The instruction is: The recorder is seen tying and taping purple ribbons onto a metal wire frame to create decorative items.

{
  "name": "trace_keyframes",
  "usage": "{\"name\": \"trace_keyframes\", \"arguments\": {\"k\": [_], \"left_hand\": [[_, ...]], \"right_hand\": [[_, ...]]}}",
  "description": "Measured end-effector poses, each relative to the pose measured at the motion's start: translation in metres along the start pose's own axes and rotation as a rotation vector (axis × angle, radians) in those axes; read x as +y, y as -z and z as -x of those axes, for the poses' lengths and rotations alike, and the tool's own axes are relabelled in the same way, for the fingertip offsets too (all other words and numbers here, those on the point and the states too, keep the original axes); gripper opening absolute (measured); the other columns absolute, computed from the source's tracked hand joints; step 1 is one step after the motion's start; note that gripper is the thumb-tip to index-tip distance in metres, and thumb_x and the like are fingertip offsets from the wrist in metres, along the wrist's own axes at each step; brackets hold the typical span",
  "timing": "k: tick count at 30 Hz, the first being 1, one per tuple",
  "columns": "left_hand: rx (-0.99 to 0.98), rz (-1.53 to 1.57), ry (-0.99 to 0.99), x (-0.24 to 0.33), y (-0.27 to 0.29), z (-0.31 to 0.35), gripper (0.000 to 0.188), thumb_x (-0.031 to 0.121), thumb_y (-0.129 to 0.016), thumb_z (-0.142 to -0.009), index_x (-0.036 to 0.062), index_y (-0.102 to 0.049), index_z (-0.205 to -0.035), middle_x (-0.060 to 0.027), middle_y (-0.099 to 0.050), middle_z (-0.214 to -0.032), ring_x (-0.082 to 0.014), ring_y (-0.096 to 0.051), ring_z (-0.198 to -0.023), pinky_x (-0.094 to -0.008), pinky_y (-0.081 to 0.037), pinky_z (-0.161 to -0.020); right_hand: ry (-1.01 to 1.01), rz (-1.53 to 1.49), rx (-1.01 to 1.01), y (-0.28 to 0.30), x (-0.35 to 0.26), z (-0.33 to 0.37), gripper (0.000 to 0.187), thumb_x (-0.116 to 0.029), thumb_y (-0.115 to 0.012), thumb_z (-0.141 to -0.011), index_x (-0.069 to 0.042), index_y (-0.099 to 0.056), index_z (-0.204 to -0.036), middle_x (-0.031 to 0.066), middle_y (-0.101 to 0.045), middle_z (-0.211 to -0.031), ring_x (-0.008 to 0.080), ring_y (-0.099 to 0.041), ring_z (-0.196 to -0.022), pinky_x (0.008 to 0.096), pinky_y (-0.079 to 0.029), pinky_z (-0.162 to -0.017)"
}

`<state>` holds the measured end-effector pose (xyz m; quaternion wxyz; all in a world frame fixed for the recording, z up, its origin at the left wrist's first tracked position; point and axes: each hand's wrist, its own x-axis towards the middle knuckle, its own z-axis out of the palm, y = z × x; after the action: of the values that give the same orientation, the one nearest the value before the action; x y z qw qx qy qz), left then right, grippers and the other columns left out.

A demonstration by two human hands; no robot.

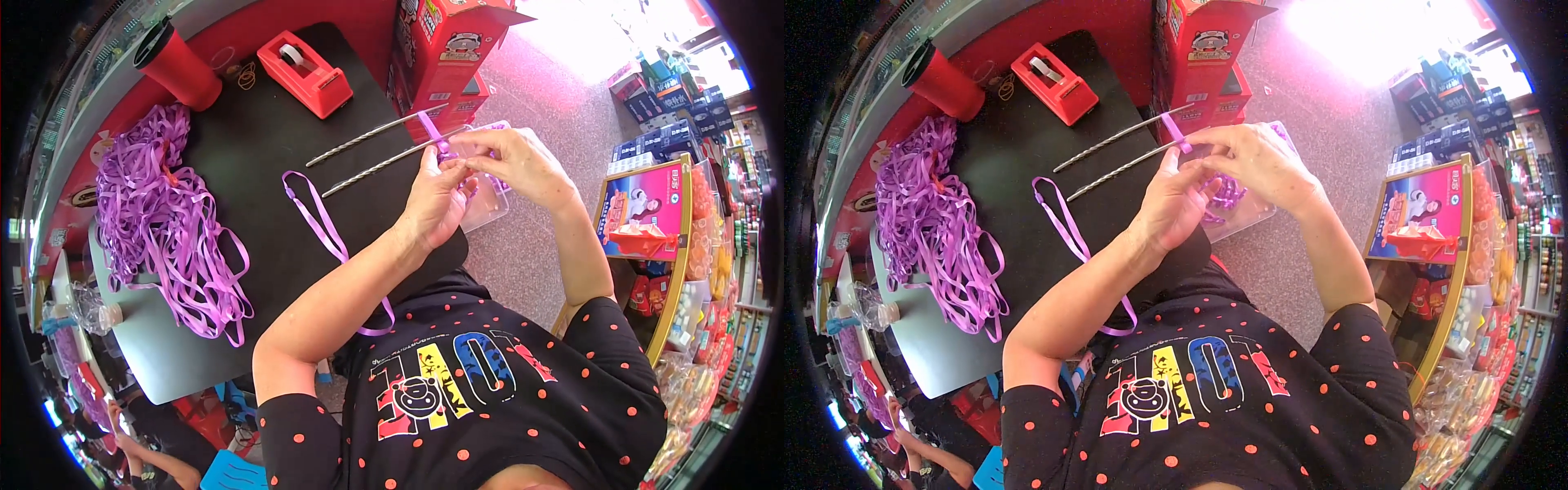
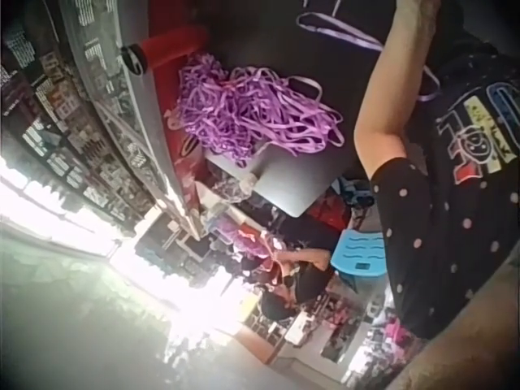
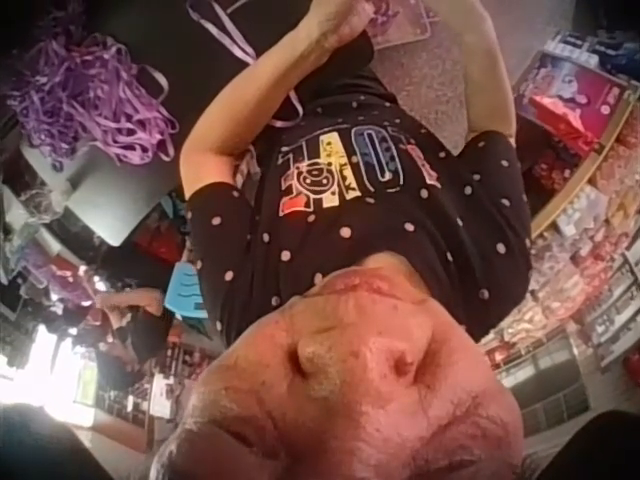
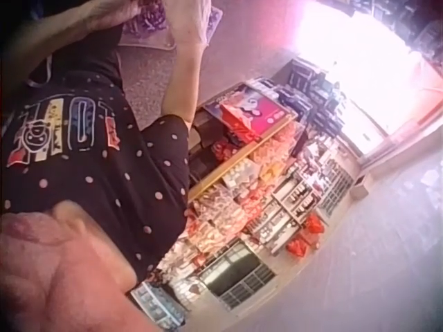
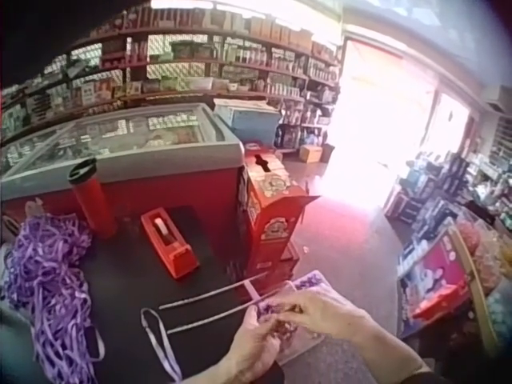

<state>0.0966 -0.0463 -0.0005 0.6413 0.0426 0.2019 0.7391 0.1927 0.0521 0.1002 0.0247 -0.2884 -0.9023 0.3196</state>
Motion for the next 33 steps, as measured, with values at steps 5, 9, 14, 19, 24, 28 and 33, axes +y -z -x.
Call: {"name": "trace_keyframes", "arguments": {"k": [5, 9, 14, 19, 24, 28, 33], "left_hand": [[0.008, 0.011, -0.007, -0.003, 0.008, -0.002, 0.057, 0.004, -0.06, -0.088, 0.0128, -0.027, -0.133, -0.0064, -0.053, -0.109, -0.0153, -0.053, -0.099, -0.0378, -0.04, -0.089], [0.075, 0.025, 0.04, -0.001, -0.004, 0.0, 0.055, -0.001, -0.059, -0.087, 0.0178, -0.03, -0.129, -0.0009, -0.053, -0.094, -0.0124, -0.053, -0.089, -0.0304, -0.042, -0.08], [0.069, 0.021, 0.02, -0.002, -0.002, 0.001, 0.058, -0.001, -0.06, -0.087, 0.0183, -0.028, -0.132, -0.0016, -0.053, -0.095, -0.0132, -0.052, -0.089, -0.0312, -0.041, -0.08], [0.047, 0.036, 0.051, 0.003, -0.005, 0.002, 0.061, 0.001, -0.061, -0.086, 0.0193, -0.027, -0.133, -0.0026, -0.054, -0.104, -0.014, -0.052, -0.095, -0.0328, -0.04, -0.082], [0.053, -0.012, 0.058, 0.005, -0.011, 0.006, 0.064, 0.004, -0.062, -0.086, 0.0223, -0.025, -0.134, -0.0024, -0.047, -0.122, -0.0138, -0.046, -0.106, -0.0344, -0.038, -0.085], [0.039, -0.035, 0.034, 0.005, -0.008, 0.006, 0.069, 0.008, -0.066, -0.084, 0.0195, -0.024, -0.137, -0.0049, -0.045, -0.126, -0.015, -0.05, -0.107, -0.0367, -0.038, -0.09], [0.024, -0.035, 0.053, 0.004, -0.005, 0.004, 0.065, 0.006, -0.065, -0.083, 0.0211, -0.029, -0.135, -0.0032, -0.044, -0.126, -0.014, -0.047, -0.109, -0.036, -0.038, -0.089]], "right_hand": [[-0.041, -0.04, 0.076, -0.003, 0.002, 0.005, 0.028, -0.021, -0.064, -0.086, -0.003, -0.066, -0.107, 0.0126, -0.07, -0.091, 0.0168, -0.066, -0.076, 0.0289, -0.051, -0.071], [0.043, -0.209, 0.234, -0.016, 0.031, 0.014, 0.026, -0.022, -0.063, -0.088, -0.001, -0.067, -0.103, 0.0083, -0.069, -0.085, 0.0117, -0.062, -0.075, 0.0267, -0.049, -0.071], [-0.069, -0.363, 0.164, -0.025, 0.028, 0.022, 0.018, -0.016, -0.065, -0.086, 0.0, -0.068, -0.094, 0.0025, -0.066, -0.078, 0.006, -0.058, -0.074, 0.0227, -0.045, -0.067], [-0.075, -0.264, 0.188, -0.017, 0.037, 0.011, 0.013, -0.012, -0.065, -0.085, 0.001, -0.066, -0.088, -0.0017, -0.058, -0.07, 0.0044, -0.049, -0.065, 0.0211, -0.041, -0.06], [0.042, -0.301, -0.016, 0.003, 0.032, -0.03, 0.016, -0.014, -0.062, -0.087, 0.001, -0.064, -0.09, -0.0004, -0.059, -0.075, 0.0053, -0.05, -0.07, 0.0225, -0.041, -0.062], [0.152, -0.187, -0.239, 0.003, 0.03, -0.076, 0.021, -0.019, -0.059, -0.089, 0.001, -0.061, -0.093, 0.0023, -0.06, -0.08, 0.0086, -0.053, -0.075, 0.0268, -0.044, -0.067], [0.137, 0.001, -0.353, -0.003, 0.034, -0.101, 0.025, -0.025, -0.059, -0.088, 0.0, -0.061, -0.092, 0.006, -0.061, -0.08, 0.011, -0.055, -0.076, 0.0291, -0.045, -0.07]]}}
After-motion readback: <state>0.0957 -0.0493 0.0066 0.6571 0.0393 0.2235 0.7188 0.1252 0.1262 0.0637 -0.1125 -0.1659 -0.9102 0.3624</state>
